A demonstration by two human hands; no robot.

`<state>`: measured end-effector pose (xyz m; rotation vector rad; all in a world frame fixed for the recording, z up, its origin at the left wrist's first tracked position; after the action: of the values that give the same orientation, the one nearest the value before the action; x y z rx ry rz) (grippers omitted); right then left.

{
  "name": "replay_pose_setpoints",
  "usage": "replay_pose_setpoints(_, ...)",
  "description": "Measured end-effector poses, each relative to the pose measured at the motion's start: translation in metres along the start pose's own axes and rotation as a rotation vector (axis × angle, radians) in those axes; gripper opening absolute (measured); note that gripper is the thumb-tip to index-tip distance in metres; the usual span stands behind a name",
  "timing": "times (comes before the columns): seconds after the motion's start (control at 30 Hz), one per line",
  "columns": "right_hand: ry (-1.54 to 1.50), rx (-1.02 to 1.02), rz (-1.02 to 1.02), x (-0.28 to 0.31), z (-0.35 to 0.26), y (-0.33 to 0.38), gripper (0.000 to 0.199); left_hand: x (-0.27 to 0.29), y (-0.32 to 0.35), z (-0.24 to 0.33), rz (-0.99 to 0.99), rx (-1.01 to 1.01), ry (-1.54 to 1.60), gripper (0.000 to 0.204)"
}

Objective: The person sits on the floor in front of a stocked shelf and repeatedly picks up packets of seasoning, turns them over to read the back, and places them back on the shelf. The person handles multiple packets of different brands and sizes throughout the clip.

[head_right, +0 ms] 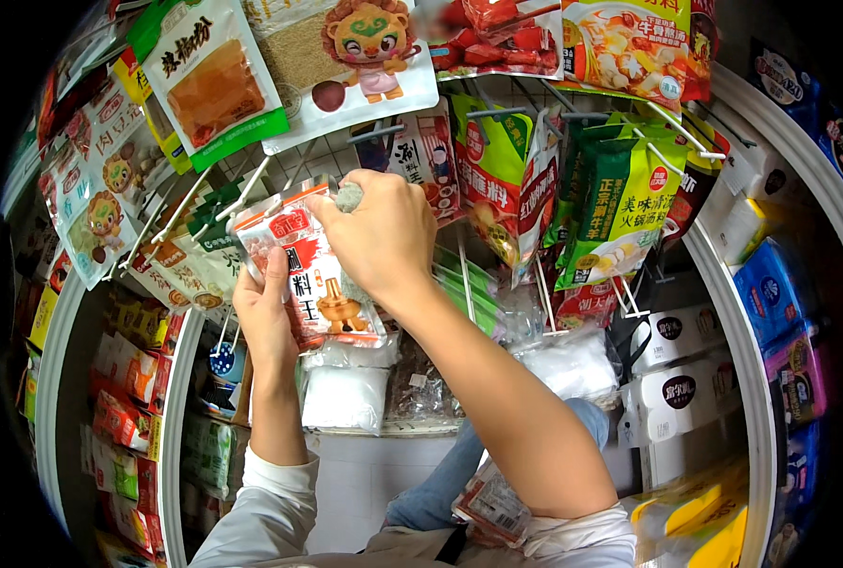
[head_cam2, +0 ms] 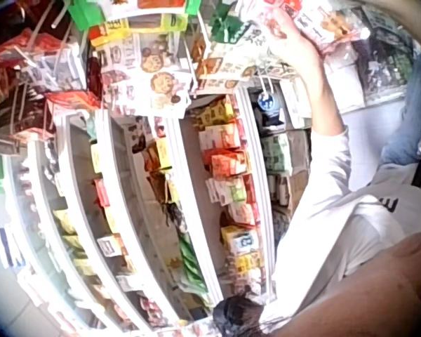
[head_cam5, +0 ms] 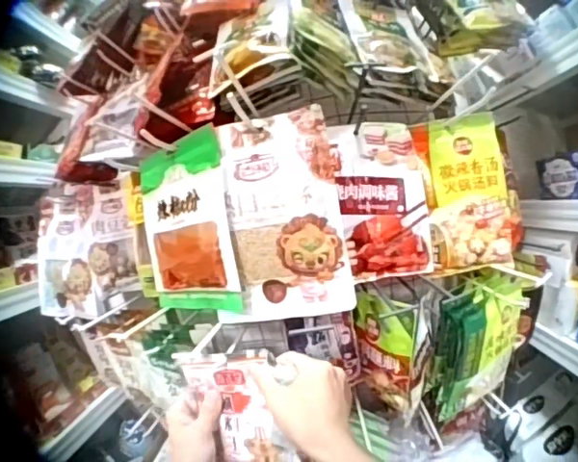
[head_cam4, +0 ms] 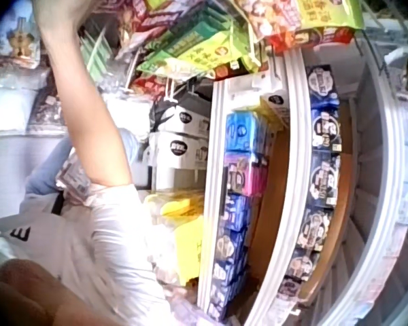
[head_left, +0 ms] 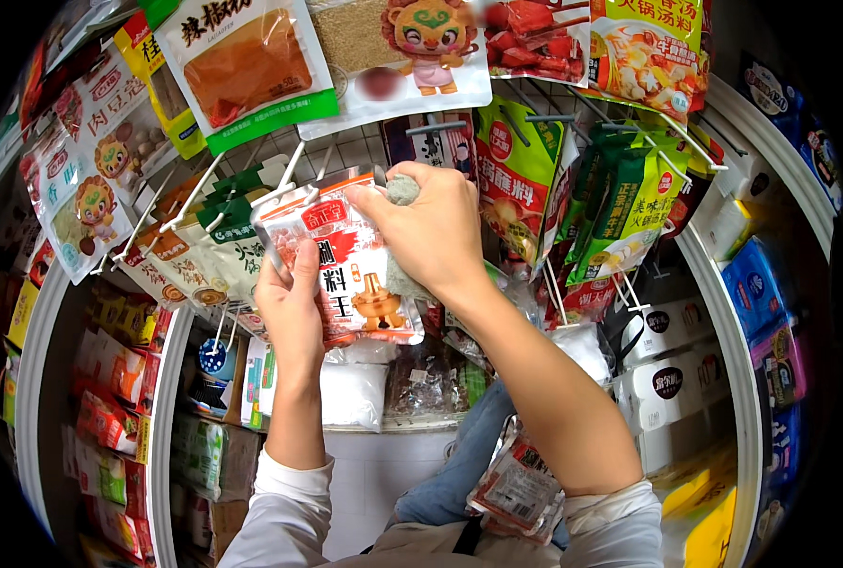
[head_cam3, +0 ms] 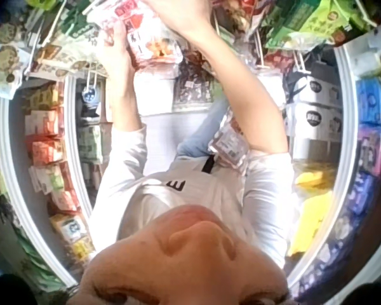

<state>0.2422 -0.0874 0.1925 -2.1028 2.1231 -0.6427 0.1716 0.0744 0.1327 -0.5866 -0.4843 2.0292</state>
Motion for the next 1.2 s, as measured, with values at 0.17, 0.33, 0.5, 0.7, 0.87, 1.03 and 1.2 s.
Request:
replay_pose_setpoints(0.17, 0.012, 0.016, 0.018, -0.003, 0.002, 0.001, 0.037, 0.006, 0.034, 0.008, 0.044, -0.403, -0.362, 0.062)
replay_pose_setpoints(0.33, -0.014, 0.045, 0.054, -0.002, 0.005, 0.003, 0.037, -0.01, 0.042, 0.025, -0.189, -0.676, -0.852, 0.072)
replay_pose_setpoints(0.5, 0.029, 0.016, 0.041, 0.01, 0.006, 0.012, 0.036, -0.03, 0.036, 0.018, -0.37, -0.679, -0.886, 0.089)
replay_pose_setpoints(0.7, -0.084, 0.013, 0.163, 0.06, 0.044, 0.059, 0.025, -0.048, 0.03, 0.011, -0.298, -0.651, -0.774, 0.093)
replay_pose_setpoints(0.87, -0.108, -0.166, 0.108, 0.099, 0.081, 0.123, 0.016, -0.055, 0.023, 0.011, -0.206, -0.643, -0.751, 0.089)
replay_pose_setpoints(1.03, -0.207, -0.394, 0.207, 0.141, 0.091, 0.175, 0.011, -0.063, 0.016, 0.004, -0.2, -0.679, -0.82, 0.091)
replay_pose_setpoints(1.2, -0.288, -0.451, 0.289, 0.161, 0.098, 0.201, 0.01, -0.065, 0.007, -0.003, -0.197, -0.708, -0.842, 0.09)
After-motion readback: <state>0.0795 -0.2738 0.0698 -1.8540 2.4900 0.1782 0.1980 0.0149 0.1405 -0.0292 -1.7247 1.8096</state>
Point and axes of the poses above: each hand's wrist, its own y-axis away from the middle knuckle, its own x-axis out of the back of the hand, z = x × y, the point moved 3 cm from there along -y, towards the middle knuckle, and after that the axes turned 9 degrees about -x, right-handed, at the moved point
